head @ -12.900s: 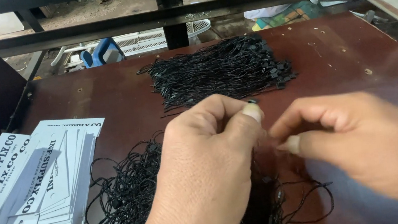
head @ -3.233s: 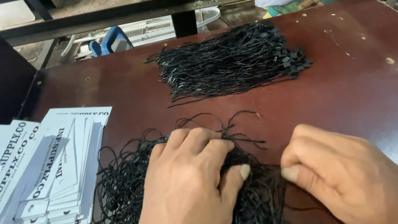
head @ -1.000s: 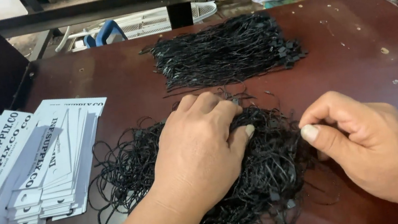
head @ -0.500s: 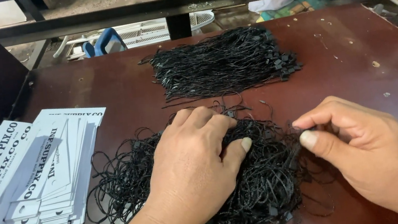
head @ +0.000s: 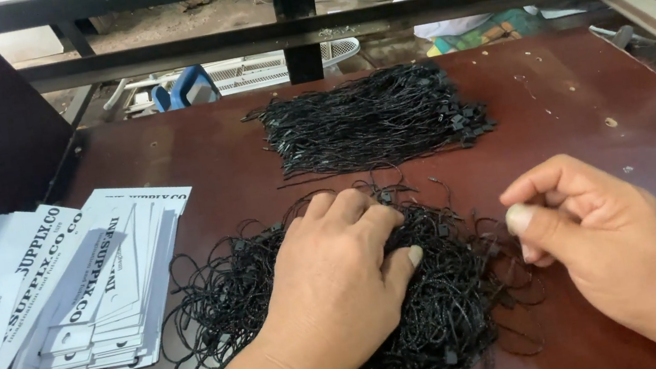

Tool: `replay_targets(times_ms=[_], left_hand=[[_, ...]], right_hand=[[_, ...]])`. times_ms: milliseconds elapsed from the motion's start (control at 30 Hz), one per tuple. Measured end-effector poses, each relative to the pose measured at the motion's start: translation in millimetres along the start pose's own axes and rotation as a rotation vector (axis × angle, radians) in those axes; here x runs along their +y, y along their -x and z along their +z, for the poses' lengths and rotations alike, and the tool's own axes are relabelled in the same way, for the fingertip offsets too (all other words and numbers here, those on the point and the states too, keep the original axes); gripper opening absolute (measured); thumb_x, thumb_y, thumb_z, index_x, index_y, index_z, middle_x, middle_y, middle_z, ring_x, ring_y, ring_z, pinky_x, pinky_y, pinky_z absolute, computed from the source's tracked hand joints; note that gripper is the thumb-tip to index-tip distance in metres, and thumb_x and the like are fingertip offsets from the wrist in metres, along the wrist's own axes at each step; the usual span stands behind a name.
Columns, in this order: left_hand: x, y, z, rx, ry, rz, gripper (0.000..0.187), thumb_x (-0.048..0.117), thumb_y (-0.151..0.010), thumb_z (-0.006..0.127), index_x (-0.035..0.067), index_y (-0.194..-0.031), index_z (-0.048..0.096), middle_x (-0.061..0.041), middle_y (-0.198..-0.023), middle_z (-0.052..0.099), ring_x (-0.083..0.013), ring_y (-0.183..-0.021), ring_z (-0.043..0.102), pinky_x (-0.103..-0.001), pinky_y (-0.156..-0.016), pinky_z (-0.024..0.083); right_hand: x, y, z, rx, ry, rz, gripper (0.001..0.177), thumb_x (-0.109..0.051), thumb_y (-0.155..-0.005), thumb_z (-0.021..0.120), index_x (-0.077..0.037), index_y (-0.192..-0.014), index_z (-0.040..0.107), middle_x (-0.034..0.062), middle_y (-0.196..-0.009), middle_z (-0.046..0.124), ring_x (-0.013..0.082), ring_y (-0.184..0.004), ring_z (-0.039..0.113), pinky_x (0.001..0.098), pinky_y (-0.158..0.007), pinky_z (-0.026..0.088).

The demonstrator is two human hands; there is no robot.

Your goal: Sorting and neatly stacking black plastic garment seal strings from a tangled pile on a workbench.

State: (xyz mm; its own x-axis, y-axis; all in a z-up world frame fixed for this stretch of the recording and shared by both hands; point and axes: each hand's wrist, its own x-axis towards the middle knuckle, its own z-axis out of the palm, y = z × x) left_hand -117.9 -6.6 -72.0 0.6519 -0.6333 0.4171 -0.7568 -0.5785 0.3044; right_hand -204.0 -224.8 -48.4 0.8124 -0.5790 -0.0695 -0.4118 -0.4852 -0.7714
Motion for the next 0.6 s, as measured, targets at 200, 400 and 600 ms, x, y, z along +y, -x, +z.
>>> replay_targets(times_ms=[200, 400, 600], left_hand=[[3, -8, -6, -0.044, 0.163, -0.167, 0.04, 0.042, -0.089, 0.067, 0.013, -0.114, 0.074, -0.005, -0.099, 0.071, -0.0344, -0.1, 0.059, -0.049, -0.086, 0.049], [11, -10, -6, -0.081, 0.057, -0.137, 0.031, 0.034, -0.087, 0.072, 0.012, -0.108, 0.074, -0.009, -0.1, 0.069, -0.0369, -0.098, 0.061, -0.052, -0.081, 0.052], [20, -7, -13, -0.111, -0.077, -0.054, 0.019, 0.028, -0.087, 0.07, 0.014, -0.1, 0.072, -0.005, -0.099, 0.067, -0.0363, -0.094, 0.062, -0.056, -0.072, 0.05]], right_hand=[[12, -10, 1, 0.019, -0.328, -0.155, 0.013, -0.003, -0.103, 0.06, 0.002, -0.103, 0.072, 0.0206, -0.067, 0.062, 0.0274, -0.058, 0.057, 0.0378, -0.057, 0.051], [-8, -13, -16, -0.013, -0.427, -0.368, 0.013, 0.003, -0.1, 0.059, 0.002, -0.109, 0.069, 0.0174, -0.073, 0.062, 0.0247, -0.064, 0.06, 0.0336, -0.061, 0.051], [-22, -17, -32, 0.034, -0.508, -0.517, 0.005, 0.001, -0.111, 0.045, 0.003, -0.114, 0.049, 0.0227, -0.09, 0.058, 0.0299, -0.059, 0.056, 0.0382, -0.051, 0.048]])
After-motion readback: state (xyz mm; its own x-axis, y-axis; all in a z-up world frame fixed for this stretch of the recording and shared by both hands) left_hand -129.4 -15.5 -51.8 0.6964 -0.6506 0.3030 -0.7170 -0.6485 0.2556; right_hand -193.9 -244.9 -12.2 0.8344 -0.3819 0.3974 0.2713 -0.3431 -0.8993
